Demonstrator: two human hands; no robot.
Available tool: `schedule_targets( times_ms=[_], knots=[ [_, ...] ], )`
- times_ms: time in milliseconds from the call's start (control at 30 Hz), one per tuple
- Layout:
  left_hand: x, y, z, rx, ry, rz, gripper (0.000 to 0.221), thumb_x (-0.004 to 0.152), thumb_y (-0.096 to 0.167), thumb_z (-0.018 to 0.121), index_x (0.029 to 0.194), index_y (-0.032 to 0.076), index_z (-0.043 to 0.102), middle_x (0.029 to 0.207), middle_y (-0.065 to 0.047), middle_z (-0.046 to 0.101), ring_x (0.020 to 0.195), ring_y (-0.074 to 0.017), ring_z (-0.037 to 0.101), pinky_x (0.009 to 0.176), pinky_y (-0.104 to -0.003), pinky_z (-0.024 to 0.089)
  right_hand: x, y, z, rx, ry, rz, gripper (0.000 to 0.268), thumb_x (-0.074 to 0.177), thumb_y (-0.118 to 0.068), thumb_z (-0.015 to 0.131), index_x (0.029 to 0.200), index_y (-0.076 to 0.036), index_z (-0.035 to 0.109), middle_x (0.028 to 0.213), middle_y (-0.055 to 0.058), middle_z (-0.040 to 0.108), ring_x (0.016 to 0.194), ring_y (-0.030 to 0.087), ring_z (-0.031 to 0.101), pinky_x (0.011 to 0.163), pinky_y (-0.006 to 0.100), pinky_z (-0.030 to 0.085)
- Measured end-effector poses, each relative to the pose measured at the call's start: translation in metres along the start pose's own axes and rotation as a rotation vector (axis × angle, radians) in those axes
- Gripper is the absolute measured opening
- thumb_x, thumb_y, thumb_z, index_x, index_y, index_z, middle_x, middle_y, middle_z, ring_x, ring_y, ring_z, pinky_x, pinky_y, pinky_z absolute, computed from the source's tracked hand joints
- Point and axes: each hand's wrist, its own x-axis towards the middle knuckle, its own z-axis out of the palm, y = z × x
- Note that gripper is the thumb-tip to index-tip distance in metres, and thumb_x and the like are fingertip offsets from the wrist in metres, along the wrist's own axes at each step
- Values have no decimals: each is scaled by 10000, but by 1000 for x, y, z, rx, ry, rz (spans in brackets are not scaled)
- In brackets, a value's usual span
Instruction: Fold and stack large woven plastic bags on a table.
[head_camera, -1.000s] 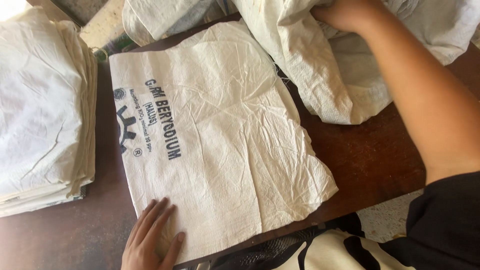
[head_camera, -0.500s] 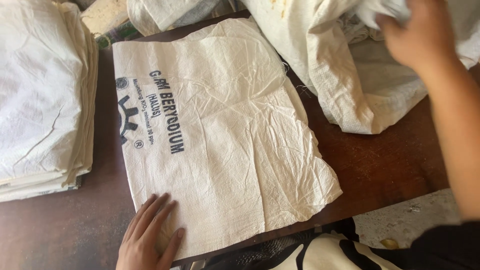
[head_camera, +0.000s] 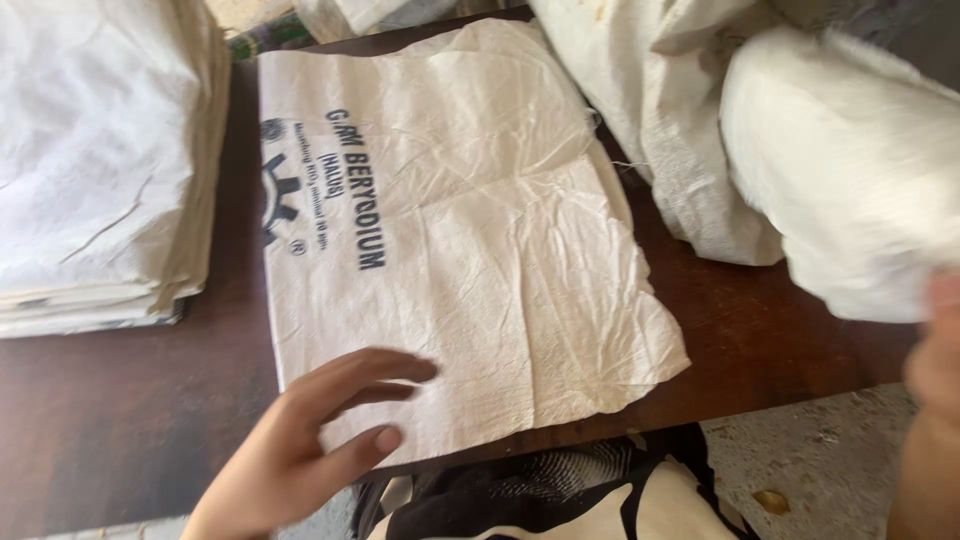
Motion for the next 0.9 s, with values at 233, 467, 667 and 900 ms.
schedule_targets(
  times_ms=[233, 467, 667, 900],
  knots=[
    [48, 16, 9, -898, -203, 152, 712, 1027, 352, 561, 1589, 60, 237, 1517, -190, 489, 1288, -339, 609, 997, -497, 598, 112, -165, 88, -11, -57, -459, 626, 810, -521, 801, 1263, -166, 554, 1235, 148, 562, 1011, 320, 650, 772, 428, 573],
    [70, -31, 20, -962, 229, -345, 799, 906, 318, 638, 1561, 172, 203, 1415, -160, 546, 1217, -302, 627, 926, -474, 607, 155, -197, 149, 269, -743, -224, 597, 696, -333, 818, 1223, -199, 573, 1379, 92, 519, 967, 256, 723, 731, 390, 625],
    [76, -51, 5, -744, 197, -306, 851, 907, 266, 694, 1579, 109, 195, 1408, -197, 546, 1187, -300, 664, 903, -433, 648, 150, -192, 156, 457, -863, -207, 696, 852, -418, 790, 1419, -167, 474, 1483, 112, 473, 1070, 271, 691, 757, 385, 626],
    [98, -15, -41, -532, 214, -220, 792, 926, 164, 559, 1615, 180, 171, 1241, -245, 663, 1044, -333, 709, 813, -398, 666, 147, -206, 154, 254, -814, -331, 752, 851, -454, 690, 1487, -166, 409, 1490, 141, 457, 973, 265, 686, 726, 355, 645]
  ],
)
